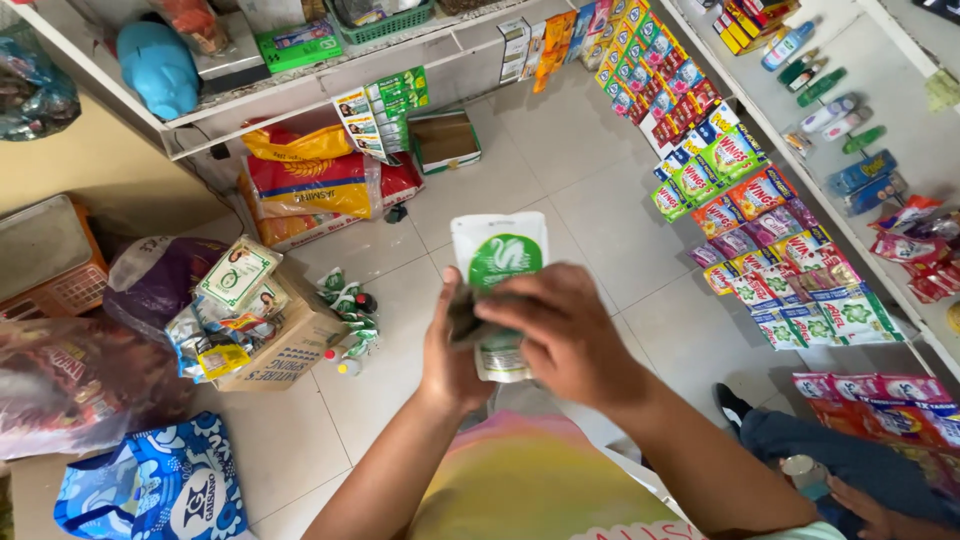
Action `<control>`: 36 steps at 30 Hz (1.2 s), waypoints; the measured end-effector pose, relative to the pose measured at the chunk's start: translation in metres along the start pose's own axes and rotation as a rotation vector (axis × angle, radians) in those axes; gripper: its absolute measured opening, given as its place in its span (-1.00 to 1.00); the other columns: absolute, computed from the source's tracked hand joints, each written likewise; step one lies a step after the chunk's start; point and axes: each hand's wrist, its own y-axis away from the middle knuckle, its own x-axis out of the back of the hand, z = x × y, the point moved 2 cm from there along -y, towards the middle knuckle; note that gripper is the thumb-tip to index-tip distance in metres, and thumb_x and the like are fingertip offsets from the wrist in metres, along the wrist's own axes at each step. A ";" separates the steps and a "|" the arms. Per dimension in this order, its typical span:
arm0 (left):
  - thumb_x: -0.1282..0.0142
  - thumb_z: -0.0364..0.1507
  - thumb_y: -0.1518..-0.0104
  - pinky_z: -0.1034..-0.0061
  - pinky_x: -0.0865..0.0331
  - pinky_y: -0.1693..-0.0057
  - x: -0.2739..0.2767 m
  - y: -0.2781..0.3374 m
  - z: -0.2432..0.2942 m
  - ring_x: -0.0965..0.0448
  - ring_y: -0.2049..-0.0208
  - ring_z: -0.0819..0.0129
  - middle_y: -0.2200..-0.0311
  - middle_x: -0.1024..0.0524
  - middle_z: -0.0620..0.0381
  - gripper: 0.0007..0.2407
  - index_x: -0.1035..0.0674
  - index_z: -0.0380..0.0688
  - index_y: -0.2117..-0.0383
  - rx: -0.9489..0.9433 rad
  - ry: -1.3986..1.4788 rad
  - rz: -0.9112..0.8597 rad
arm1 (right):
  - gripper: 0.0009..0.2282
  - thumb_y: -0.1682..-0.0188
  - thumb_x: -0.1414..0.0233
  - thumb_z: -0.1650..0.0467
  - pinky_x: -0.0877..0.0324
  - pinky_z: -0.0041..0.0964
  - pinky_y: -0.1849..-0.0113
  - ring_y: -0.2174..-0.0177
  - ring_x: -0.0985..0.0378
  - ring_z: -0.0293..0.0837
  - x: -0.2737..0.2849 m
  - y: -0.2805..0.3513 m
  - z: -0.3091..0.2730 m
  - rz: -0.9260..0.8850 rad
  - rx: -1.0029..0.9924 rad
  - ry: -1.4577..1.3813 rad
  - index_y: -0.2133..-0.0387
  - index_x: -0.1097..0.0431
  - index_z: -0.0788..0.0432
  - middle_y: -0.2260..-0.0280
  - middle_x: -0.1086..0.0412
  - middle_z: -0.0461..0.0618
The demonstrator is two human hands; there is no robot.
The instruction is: Wiping a pouch of vinegar with a cloth in a store aisle.
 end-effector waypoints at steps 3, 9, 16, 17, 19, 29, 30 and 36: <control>0.41 0.00 -0.34 0.21 -0.49 -0.14 -0.003 0.000 -0.013 -0.57 -0.06 0.13 -0.06 -0.51 -0.01 -0.48 -0.38 -0.10 -0.20 0.054 0.018 0.117 | -0.54 0.27 -0.11 0.62 -0.31 0.00 0.02 0.10 -0.47 0.08 0.008 -0.014 0.009 0.141 -0.060 0.126 0.03 -0.46 0.08 0.08 -0.44 -0.04; 0.35 -0.03 -0.36 0.16 -0.48 -0.08 0.010 -0.003 -0.016 -0.58 0.03 0.13 0.02 -0.51 -0.02 -0.53 -0.38 -0.09 -0.15 -0.049 -0.134 0.165 | -0.60 0.21 -0.18 0.56 -0.39 0.00 0.09 0.13 -0.49 0.12 0.002 -0.015 0.000 0.095 -0.123 0.044 0.03 -0.44 0.15 0.09 -0.43 0.02; 0.39 0.04 -0.31 0.20 -0.48 -0.15 -0.020 0.002 0.024 -0.59 0.00 0.10 -0.01 -0.55 -0.10 -0.42 -0.42 -0.19 -0.15 -0.148 -0.105 0.042 | -0.57 0.24 -0.25 0.51 -0.41 -0.02 0.11 0.14 -0.49 0.11 -0.001 -0.004 -0.025 -0.071 0.024 -0.146 0.03 -0.43 0.09 0.10 -0.41 -0.02; 0.39 0.04 -0.32 0.20 -0.47 -0.16 -0.018 0.003 0.023 -0.58 -0.01 0.10 -0.03 -0.55 -0.11 -0.42 -0.42 -0.19 -0.16 -0.177 -0.127 0.023 | -0.54 0.29 -0.21 0.54 -0.40 -0.02 0.13 0.17 -0.48 0.10 -0.001 -0.004 -0.021 -0.073 0.035 -0.121 0.04 -0.44 0.08 0.11 -0.43 -0.03; 0.38 0.03 -0.34 0.21 -0.46 -0.17 -0.011 0.004 0.017 -0.56 -0.03 0.09 -0.05 -0.54 -0.12 -0.43 -0.42 -0.20 -0.17 -0.203 -0.148 0.006 | -0.51 0.33 -0.18 0.57 -0.39 -0.01 0.15 0.20 -0.46 0.09 -0.002 -0.007 -0.011 -0.074 0.044 -0.097 0.04 -0.45 0.07 0.13 -0.44 -0.03; 0.33 -0.05 -0.38 0.20 -0.48 -0.12 0.005 -0.003 -0.008 -0.58 -0.01 0.13 -0.01 -0.52 -0.02 -0.54 -0.38 -0.12 -0.17 -0.071 -0.097 0.118 | -0.62 0.16 -0.19 0.58 -0.38 -0.01 0.05 0.09 -0.47 0.13 0.003 -0.027 0.000 0.154 -0.103 0.058 0.02 -0.43 0.16 0.08 -0.42 0.05; 0.33 -0.05 -0.38 0.19 -0.47 -0.13 0.007 -0.005 -0.008 -0.58 0.00 0.13 0.00 -0.52 -0.03 -0.55 -0.40 -0.11 -0.15 -0.077 -0.082 0.140 | -0.60 0.20 -0.18 0.57 -0.37 0.00 0.06 0.10 -0.47 0.14 0.002 -0.025 -0.004 0.105 -0.117 0.025 0.03 -0.43 0.20 0.09 -0.42 0.07; 0.35 0.02 -0.34 0.16 -0.43 -0.19 -0.023 -0.001 0.030 -0.58 -0.01 0.05 -0.04 -0.54 -0.15 -0.44 -0.44 -0.20 -0.16 -0.108 -0.121 -0.021 | -0.61 0.19 -0.24 0.50 -0.37 -0.06 0.07 0.12 -0.49 0.04 -0.002 -0.008 -0.029 -0.076 0.030 -0.094 0.04 -0.46 0.06 0.09 -0.44 -0.08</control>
